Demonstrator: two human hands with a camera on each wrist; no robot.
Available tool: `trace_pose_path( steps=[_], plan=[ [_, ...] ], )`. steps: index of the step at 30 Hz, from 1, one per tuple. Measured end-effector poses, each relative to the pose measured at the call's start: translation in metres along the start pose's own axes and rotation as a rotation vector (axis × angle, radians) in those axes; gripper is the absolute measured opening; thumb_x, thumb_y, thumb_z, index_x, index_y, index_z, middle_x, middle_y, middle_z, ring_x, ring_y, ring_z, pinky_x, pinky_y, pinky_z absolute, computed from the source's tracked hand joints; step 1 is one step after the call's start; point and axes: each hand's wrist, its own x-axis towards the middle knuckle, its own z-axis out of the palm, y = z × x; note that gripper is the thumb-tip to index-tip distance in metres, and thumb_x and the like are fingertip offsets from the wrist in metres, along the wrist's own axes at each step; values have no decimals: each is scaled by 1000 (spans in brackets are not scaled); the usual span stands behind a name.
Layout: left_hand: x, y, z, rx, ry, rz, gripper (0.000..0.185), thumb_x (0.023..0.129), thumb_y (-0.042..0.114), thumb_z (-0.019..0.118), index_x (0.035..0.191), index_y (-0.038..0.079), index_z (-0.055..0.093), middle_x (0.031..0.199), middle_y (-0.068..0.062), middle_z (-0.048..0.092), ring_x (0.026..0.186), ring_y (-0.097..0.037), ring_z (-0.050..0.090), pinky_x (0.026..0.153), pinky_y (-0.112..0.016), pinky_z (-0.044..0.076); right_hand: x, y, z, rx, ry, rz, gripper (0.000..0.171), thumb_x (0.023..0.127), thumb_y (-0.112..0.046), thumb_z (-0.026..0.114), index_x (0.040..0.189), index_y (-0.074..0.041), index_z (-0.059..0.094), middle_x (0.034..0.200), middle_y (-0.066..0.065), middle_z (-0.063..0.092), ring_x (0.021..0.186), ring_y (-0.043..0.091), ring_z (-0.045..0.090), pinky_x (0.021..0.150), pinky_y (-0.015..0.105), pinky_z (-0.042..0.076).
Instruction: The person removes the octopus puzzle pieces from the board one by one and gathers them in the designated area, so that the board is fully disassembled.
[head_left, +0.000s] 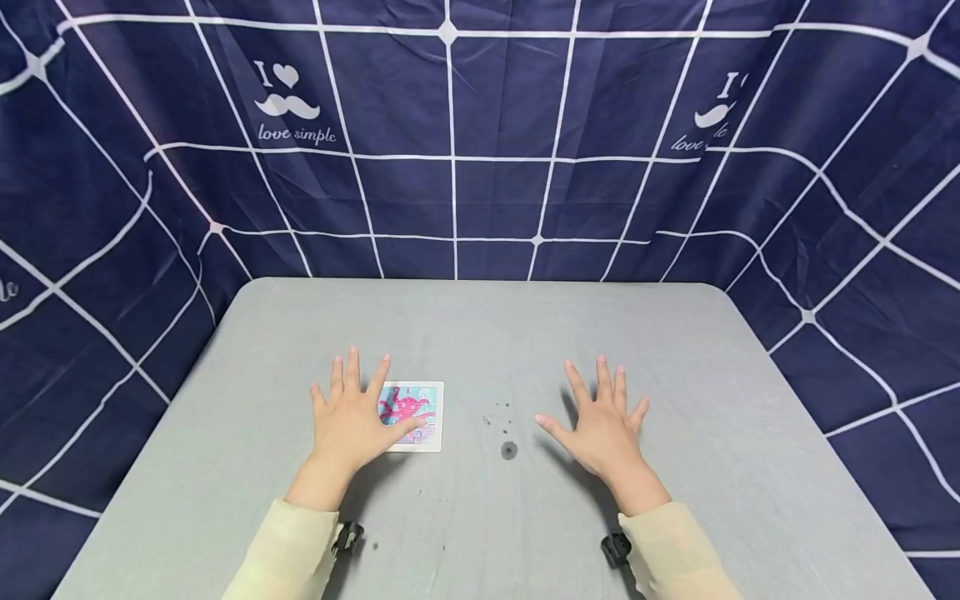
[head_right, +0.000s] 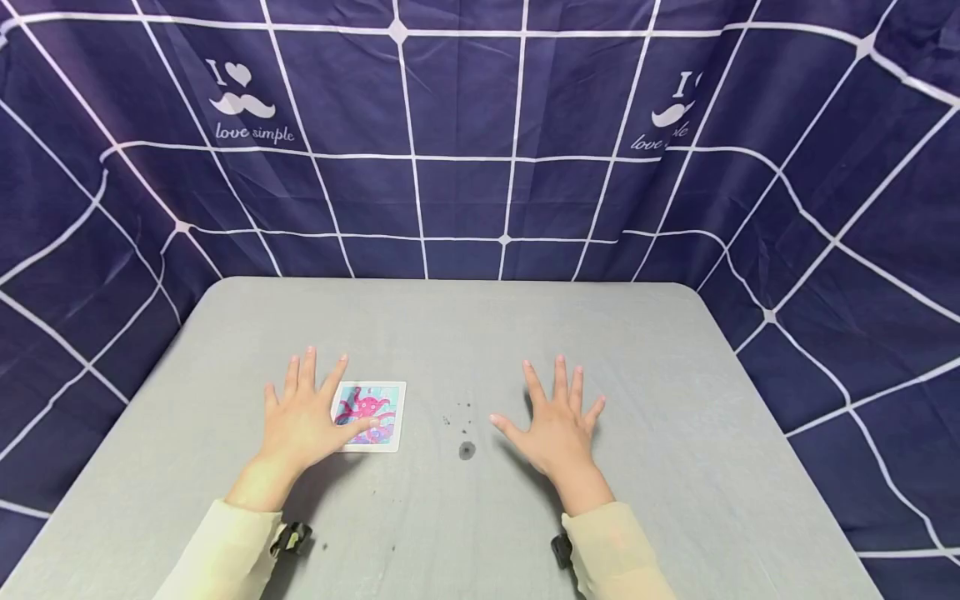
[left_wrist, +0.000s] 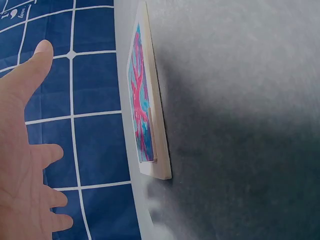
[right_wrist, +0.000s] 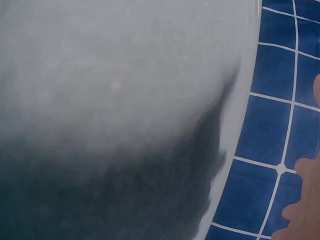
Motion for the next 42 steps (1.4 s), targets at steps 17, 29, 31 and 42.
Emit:
trace_pose_path(
  steps=[17, 29, 31, 42],
  plan=[
    [-1, -10, -2, 0, 8, 35, 98, 58, 79, 42, 136, 24, 26, 140, -18, 11, 125, -38, 7, 88, -64, 6, 7, -19, 5, 33, 2, -85, 87, 67, -72, 43, 138, -35, 11, 143, 9, -6, 124, 28, -16, 84, 63, -13],
    [-5, -18, 0, -33, -6, 48, 96, 59, 76, 47, 135, 21, 29, 139, -18, 15, 124, -38, 11, 87, -64, 10, 14, -36, 8, 60, -11, -163, 86, 67, -73, 42, 137, -33, 15, 142, 10, 2, 127, 31, -4, 88, 64, 1],
    [-5, -20, 1, -33, -11, 55, 95, 60, 74, 48, 135, 20, 29, 139, -18, 15, 124, -39, 12, 87, -64, 10, 16, -39, 8, 62, -7, -176, 85, 67, -72, 44, 137, -33, 16, 142, 10, 4, 127, 31, -2, 88, 64, 2],
    [-10, -24, 6, -32, -40, 71, 94, 59, 75, 48, 134, 21, 32, 140, -17, 14, 124, -37, 14, 88, -62, 12, 23, -53, 18, 68, -35, -216, 85, 67, -70, 47, 137, -34, 18, 142, 6, 5, 127, 29, 5, 91, 60, 5]
  ],
)
